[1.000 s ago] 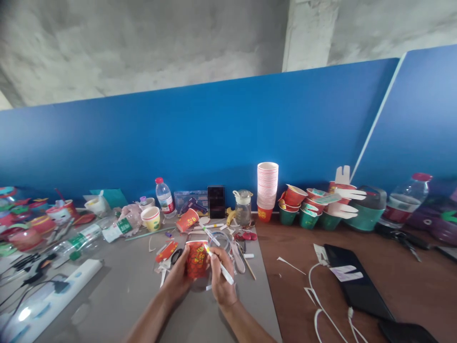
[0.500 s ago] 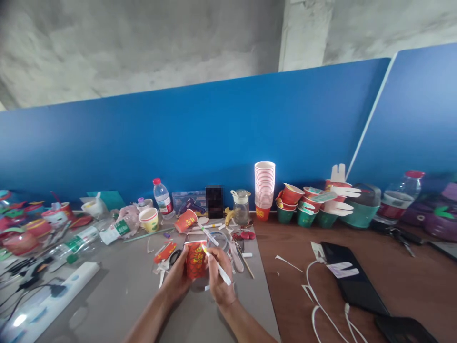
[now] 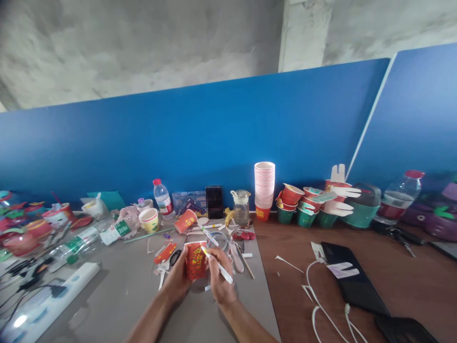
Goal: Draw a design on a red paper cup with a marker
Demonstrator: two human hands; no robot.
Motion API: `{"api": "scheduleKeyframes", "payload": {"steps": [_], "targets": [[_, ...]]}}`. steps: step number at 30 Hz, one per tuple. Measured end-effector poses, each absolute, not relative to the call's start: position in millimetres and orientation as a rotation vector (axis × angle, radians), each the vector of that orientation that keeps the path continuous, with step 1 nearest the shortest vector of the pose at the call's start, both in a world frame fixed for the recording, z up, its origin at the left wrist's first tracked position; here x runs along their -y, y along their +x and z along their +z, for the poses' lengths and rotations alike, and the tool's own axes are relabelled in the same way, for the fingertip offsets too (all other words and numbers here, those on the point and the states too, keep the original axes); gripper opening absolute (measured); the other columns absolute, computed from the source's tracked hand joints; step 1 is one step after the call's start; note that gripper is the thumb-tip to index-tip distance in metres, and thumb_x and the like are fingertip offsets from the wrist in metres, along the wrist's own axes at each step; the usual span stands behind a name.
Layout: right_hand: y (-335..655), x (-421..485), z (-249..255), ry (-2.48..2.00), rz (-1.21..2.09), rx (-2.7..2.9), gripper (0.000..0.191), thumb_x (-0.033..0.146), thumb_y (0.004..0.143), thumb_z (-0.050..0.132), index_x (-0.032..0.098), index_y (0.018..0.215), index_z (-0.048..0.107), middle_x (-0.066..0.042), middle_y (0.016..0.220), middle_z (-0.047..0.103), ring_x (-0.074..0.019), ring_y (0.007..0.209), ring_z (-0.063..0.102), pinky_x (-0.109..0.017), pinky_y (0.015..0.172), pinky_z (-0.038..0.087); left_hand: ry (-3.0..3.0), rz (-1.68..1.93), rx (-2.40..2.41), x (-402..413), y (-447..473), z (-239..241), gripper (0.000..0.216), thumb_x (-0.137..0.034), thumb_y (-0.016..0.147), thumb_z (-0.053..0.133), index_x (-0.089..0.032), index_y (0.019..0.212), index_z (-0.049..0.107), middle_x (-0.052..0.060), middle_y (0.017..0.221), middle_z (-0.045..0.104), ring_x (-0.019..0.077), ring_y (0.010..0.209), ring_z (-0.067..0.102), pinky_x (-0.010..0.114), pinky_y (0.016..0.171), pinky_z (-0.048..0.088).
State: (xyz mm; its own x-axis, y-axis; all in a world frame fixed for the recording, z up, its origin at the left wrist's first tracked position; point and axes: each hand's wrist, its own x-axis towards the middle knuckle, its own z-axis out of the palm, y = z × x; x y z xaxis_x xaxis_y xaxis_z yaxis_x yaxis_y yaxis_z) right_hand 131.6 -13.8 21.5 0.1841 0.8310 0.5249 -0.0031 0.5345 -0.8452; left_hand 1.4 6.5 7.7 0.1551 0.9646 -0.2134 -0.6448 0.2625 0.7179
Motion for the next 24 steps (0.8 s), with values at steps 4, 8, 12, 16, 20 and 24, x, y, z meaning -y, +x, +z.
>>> {"api": "scheduleKeyframes", "payload": {"steps": [4,8,12,16,20,24], "targets": [[130,15,19,-0.827,0.703,1.232,0.020,0.030,0.086,0.043,0.019,0.085,0.060,-0.001,0.070,0.059,-0.0141,0.062,0.055,-0.026,0.056,0.047,0.630,1.276,-0.751,-7,0,0,0.032,-0.038,0.079,0.060,-0.012,0.098,0.059,0.009,0.082,0.070,0.0193,0.073,0.068,0.031,0.071,0.055],[129,12,17,-0.826,0.711,1.202,0.021,0.032,0.086,0.043,0.019,0.084,0.060,-0.002,0.072,0.060,-0.0142,0.062,0.055,-0.026,0.055,0.047,0.621,1.267,-0.741,-9,-2,-3,0.031,-0.037,0.079,0.060,-0.012,0.099,0.059,0.009,0.086,0.069,0.0195,0.077,0.068,0.030,0.072,0.054],[129,10,15,-0.837,0.713,1.197,0.021,0.031,0.086,0.043,0.019,0.083,0.060,-0.001,0.071,0.060,-0.0142,0.061,0.055,-0.025,0.053,0.046,0.611,1.258,-0.750,-11,-3,-5,0.034,-0.038,0.079,0.060,-0.012,0.100,0.060,0.009,0.085,0.069,0.0204,0.079,0.067,0.031,0.072,0.054],[130,10,18,-0.850,0.705,1.217,0.021,0.031,0.085,0.044,0.020,0.080,0.060,-0.001,0.069,0.058,-0.0143,0.061,0.054,-0.025,0.053,0.045,0.610,1.249,-0.742,-10,-3,-3,0.034,-0.038,0.079,0.059,-0.012,0.100,0.060,0.009,0.085,0.070,0.0208,0.079,0.067,0.032,0.074,0.054],[131,12,21,-0.834,0.693,1.227,0.021,0.031,0.086,0.042,0.020,0.081,0.060,0.000,0.064,0.056,-0.0142,0.060,0.053,-0.025,0.053,0.045,0.601,1.222,-0.741,-9,-3,0,0.035,-0.039,0.080,0.059,-0.013,0.103,0.059,0.009,0.089,0.070,0.0208,0.080,0.067,0.031,0.074,0.054],[131,13,22,-0.841,0.699,1.263,0.019,0.030,0.085,0.044,0.019,0.085,0.060,0.000,0.067,0.057,-0.0142,0.061,0.053,-0.025,0.056,0.045,0.581,1.230,-0.751,-9,-3,-2,0.034,-0.036,0.079,0.060,-0.014,0.104,0.058,0.008,0.089,0.070,0.0200,0.080,0.068,0.029,0.071,0.054]]}}
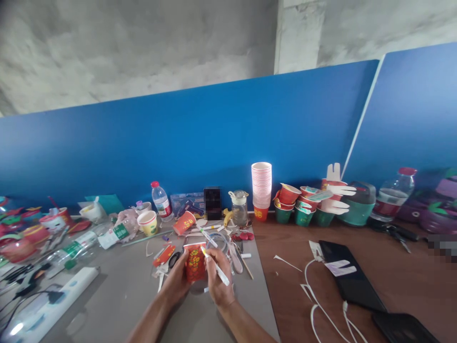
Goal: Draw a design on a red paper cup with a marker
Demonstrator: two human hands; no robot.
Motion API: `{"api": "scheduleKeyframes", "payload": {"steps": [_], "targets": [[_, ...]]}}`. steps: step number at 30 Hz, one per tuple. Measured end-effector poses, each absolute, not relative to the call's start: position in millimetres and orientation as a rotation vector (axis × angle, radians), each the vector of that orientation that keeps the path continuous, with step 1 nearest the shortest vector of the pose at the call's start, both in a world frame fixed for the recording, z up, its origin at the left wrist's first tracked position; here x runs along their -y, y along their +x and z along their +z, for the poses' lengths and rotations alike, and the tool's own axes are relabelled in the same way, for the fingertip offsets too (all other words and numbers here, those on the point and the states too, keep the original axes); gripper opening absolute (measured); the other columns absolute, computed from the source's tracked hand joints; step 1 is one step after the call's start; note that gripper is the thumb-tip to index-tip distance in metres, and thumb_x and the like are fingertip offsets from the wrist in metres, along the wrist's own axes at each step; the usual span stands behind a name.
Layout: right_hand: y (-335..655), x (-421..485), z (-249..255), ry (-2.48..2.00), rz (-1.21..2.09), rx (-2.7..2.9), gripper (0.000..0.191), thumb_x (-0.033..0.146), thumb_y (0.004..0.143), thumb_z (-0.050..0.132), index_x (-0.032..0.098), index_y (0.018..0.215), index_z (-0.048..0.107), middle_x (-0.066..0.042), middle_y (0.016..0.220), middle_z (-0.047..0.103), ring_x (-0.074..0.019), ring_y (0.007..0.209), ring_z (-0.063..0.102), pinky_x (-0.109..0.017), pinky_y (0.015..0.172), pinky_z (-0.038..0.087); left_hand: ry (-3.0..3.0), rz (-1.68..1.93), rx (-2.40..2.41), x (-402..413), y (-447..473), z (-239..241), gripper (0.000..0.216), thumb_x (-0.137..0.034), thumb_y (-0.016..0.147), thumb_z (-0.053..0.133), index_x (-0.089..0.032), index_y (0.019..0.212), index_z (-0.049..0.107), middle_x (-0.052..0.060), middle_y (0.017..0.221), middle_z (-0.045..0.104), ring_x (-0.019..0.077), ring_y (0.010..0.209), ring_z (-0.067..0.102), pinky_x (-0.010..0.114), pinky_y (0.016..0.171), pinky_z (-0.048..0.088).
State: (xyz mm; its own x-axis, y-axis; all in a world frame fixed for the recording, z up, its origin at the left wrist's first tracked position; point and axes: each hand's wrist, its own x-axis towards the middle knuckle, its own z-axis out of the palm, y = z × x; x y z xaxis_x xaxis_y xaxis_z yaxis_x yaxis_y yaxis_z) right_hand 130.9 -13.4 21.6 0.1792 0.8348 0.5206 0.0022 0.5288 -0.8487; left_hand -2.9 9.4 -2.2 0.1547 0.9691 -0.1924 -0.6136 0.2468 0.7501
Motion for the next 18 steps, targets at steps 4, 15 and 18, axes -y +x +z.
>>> {"api": "scheduleKeyframes", "payload": {"steps": [4,15,18], "targets": [[130.7,12.3,23.8,-0.854,0.695,1.213,0.020,0.028,0.085,0.043,0.020,0.078,0.059,0.000,0.064,0.056,-0.0137,0.059,0.052,-0.024,0.053,0.044,0.583,1.228,-0.751,-9.9,-3.2,-1.1,0.032,-0.037,0.080,0.059,-0.012,0.100,0.059,0.009,0.086,0.070,0.0208,0.078,0.068,0.030,0.072,0.054],[130.3,14.3,21.7,-0.808,0.729,1.204,0.022,0.032,0.085,0.043,0.019,0.082,0.061,0.000,0.065,0.058,-0.0138,0.059,0.054,-0.024,0.054,0.046,0.644,1.283,-0.786,-7.2,-1.5,-0.2,0.035,-0.039,0.072,0.068,-0.014,0.095,0.059,0.005,0.078,0.069,0.0186,0.072,0.067,0.030,0.071,0.053],[130.0,14.3,23.1,-0.821,0.689,1.186,0.021,0.032,0.085,0.044,0.019,0.081,0.060,0.000,0.065,0.058,-0.0139,0.059,0.054,-0.024,0.054,0.046,0.660,1.268,-0.774,-7.5,-2.3,-0.5,0.034,-0.038,0.073,0.067,-0.014,0.095,0.060,0.006,0.078,0.069,0.0187,0.071,0.067,0.030,0.070,0.053]]}}
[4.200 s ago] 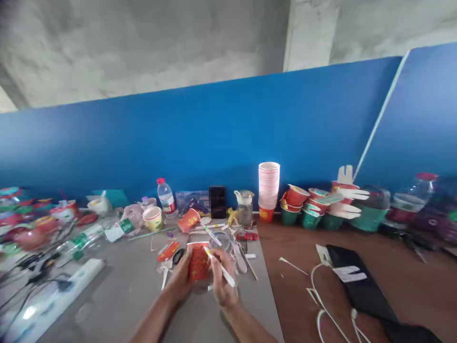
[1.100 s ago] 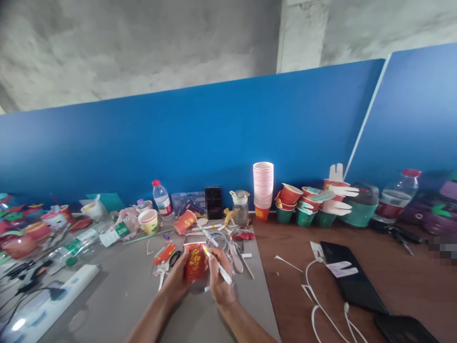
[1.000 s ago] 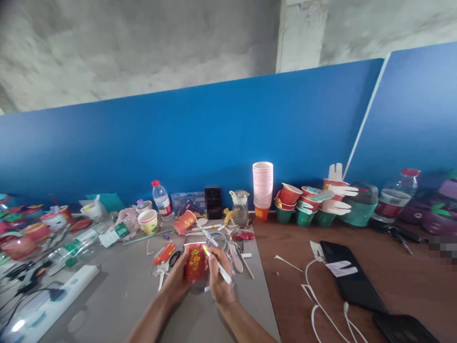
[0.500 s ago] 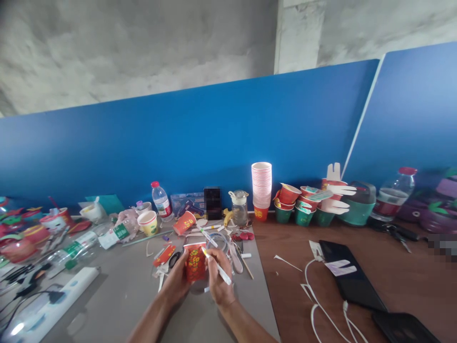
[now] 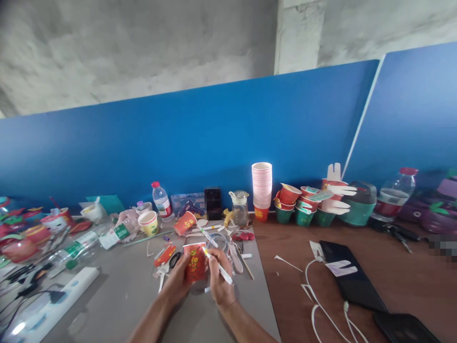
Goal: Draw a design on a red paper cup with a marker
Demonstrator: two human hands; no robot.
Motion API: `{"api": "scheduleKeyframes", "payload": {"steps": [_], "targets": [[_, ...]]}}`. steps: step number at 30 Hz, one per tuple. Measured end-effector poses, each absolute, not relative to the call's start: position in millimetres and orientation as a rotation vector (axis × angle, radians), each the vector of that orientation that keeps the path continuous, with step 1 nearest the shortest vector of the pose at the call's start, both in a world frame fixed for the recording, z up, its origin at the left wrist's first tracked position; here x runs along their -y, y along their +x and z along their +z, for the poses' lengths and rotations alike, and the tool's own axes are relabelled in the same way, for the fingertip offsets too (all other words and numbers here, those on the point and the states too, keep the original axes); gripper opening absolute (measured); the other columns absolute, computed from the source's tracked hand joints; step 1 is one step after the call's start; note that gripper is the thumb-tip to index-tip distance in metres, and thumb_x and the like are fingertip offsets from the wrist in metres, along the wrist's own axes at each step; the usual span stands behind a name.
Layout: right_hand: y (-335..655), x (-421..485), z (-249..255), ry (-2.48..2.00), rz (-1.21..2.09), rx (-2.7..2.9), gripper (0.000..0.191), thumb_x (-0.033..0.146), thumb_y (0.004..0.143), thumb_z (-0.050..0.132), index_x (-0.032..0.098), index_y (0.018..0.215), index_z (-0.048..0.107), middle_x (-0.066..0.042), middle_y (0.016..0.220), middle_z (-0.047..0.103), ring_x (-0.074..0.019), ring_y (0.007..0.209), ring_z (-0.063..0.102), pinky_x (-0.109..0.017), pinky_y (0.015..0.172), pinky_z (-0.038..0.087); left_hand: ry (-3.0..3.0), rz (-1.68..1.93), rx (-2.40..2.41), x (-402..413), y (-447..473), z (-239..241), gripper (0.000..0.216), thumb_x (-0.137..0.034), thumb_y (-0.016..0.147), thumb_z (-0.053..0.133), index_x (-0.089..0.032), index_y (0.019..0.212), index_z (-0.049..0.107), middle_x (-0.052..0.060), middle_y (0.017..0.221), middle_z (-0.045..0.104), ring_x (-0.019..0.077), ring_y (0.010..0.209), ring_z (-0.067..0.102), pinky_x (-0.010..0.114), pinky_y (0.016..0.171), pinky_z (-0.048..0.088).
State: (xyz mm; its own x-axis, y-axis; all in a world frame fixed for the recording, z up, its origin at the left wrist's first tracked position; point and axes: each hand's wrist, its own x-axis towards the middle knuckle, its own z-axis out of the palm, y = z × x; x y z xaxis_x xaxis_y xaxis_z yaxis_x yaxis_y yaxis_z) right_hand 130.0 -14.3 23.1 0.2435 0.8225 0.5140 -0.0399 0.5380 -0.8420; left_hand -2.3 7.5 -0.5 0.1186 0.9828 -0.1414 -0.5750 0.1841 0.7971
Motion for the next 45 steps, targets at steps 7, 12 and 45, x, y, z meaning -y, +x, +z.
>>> {"api": "scheduleKeyframes", "payload": {"steps": [7,12,45], "targets": [[131,12,23,-0.848,0.655,1.182,0.021,0.031,0.085,0.043,0.020,0.080,0.060,0.001,0.064,0.058,-0.0136,0.057,0.054,-0.024,0.052,0.046,0.623,1.240,-0.756,-8,-4,0,0.035,-0.037,0.074,0.066,-0.012,0.097,0.061,0.008,0.083,0.069,0.0199,0.074,0.067,0.029,0.068,0.053],[131,11,22,-0.866,0.633,1.209,0.020,0.030,0.085,0.044,0.019,0.079,0.061,0.000,0.066,0.059,-0.0143,0.059,0.055,-0.025,0.053,0.046,0.614,1.248,-0.762,-8,-3,1,0.035,-0.038,0.072,0.067,-0.013,0.096,0.061,0.007,0.082,0.070,0.0198,0.077,0.067,0.028,0.069,0.053],[131,12,22,-0.855,0.658,1.194,0.020,0.030,0.086,0.042,0.020,0.083,0.059,0.000,0.066,0.058,-0.0141,0.059,0.054,-0.024,0.053,0.045,0.699,1.264,-0.767,-3,-1,11,0.034,-0.038,0.070,0.070,-0.016,0.095,0.062,0.004,0.079,0.068,0.0166,0.072,0.065,0.022,0.062,0.048]]}}
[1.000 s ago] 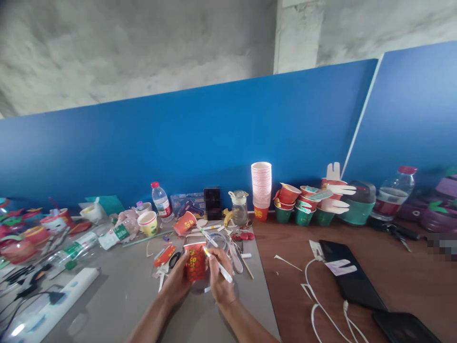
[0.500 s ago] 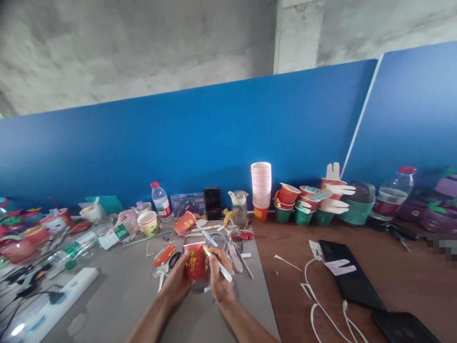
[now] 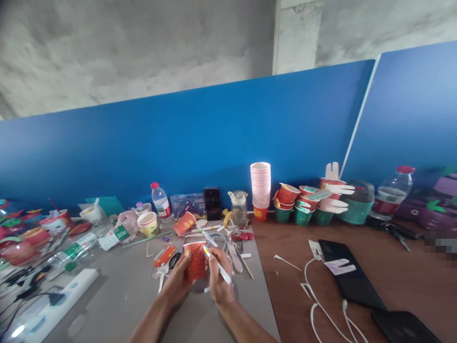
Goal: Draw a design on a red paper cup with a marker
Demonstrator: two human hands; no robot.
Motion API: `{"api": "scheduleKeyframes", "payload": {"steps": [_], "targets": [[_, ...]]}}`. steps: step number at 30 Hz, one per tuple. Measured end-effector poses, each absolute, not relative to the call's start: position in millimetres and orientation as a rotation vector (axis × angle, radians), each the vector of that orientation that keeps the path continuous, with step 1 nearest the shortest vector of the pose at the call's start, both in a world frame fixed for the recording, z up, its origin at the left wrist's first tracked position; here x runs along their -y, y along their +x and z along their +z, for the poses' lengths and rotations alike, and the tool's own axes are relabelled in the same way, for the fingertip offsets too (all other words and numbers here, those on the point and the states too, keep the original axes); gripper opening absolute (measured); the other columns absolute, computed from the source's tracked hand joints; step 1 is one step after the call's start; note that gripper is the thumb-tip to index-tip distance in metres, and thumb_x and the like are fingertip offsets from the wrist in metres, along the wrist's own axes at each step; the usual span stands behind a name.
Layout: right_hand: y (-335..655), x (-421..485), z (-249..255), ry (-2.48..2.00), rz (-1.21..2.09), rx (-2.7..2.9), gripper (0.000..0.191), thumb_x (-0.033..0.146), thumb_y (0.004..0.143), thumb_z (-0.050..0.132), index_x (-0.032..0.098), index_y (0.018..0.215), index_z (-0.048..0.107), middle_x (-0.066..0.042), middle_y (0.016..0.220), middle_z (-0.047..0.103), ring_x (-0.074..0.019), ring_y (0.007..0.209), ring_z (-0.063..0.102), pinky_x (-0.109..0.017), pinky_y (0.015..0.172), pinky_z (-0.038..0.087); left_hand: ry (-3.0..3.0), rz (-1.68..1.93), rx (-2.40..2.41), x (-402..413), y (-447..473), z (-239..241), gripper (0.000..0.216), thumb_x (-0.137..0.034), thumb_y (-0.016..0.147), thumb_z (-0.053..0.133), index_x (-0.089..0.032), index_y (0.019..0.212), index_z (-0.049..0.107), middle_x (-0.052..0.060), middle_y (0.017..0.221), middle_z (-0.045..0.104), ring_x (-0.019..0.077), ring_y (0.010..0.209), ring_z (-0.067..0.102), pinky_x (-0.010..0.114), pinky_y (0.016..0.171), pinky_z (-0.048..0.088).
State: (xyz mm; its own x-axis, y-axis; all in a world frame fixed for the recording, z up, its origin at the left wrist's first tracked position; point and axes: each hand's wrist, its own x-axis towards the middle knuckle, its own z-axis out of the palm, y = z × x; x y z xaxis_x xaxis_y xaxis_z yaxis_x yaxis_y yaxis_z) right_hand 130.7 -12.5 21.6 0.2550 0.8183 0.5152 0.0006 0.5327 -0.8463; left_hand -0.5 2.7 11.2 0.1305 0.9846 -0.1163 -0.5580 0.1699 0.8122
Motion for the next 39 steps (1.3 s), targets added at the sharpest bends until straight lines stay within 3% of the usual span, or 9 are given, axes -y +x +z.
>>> {"api": "scheduleKeyframes", "payload": {"steps": [4,13,29,39], "targets": [[131,10,19,-0.873,0.661,1.200,0.022,0.032,0.086,0.041,0.019,0.083,0.059,0.000,0.065,0.057,-0.0140,0.058,0.053,-0.025,0.052,0.045,0.683,1.267,-0.789,-1,1,14,0.037,-0.036,0.068,0.072,-0.017,0.097,0.061,0.004,0.079,0.069,0.0178,0.075,0.065,0.024,0.067,0.048],[131,13,21,-0.857,0.676,1.212,0.024,0.035,0.087,0.042,0.019,0.081,0.059,0.001,0.064,0.056,-0.0138,0.058,0.052,-0.025,0.052,0.044,0.698,1.266,-0.774,-1,0,13,0.035,-0.036,0.070,0.070,-0.016,0.096,0.060,0.004,0.079,0.069,0.0154,0.069,0.064,0.020,0.057,0.046],[133,14,25,-0.871,0.685,1.208,0.022,0.031,0.084,0.043,0.019,0.074,0.059,0.000,0.063,0.056,-0.0151,0.060,0.052,-0.026,0.055,0.044,0.679,1.267,-0.784,-3,1,11,0.038,-0.038,0.069,0.070,-0.016,0.098,0.060,0.005,0.084,0.069,0.0200,0.079,0.065,0.024,0.065,0.048],[130,14,17,-0.841,0.754,1.187,0.023,0.036,0.087,0.041,0.020,0.084,0.058,-0.001,0.071,0.058,-0.0152,0.065,0.054,-0.026,0.061,0.046,0.732,1.252,-0.767,-1,0,9,0.033,-0.038,0.071,0.068,-0.017,0.096,0.061,0.007,0.088,0.069,0.0186,0.077,0.065,0.026,0.069,0.049]]}}
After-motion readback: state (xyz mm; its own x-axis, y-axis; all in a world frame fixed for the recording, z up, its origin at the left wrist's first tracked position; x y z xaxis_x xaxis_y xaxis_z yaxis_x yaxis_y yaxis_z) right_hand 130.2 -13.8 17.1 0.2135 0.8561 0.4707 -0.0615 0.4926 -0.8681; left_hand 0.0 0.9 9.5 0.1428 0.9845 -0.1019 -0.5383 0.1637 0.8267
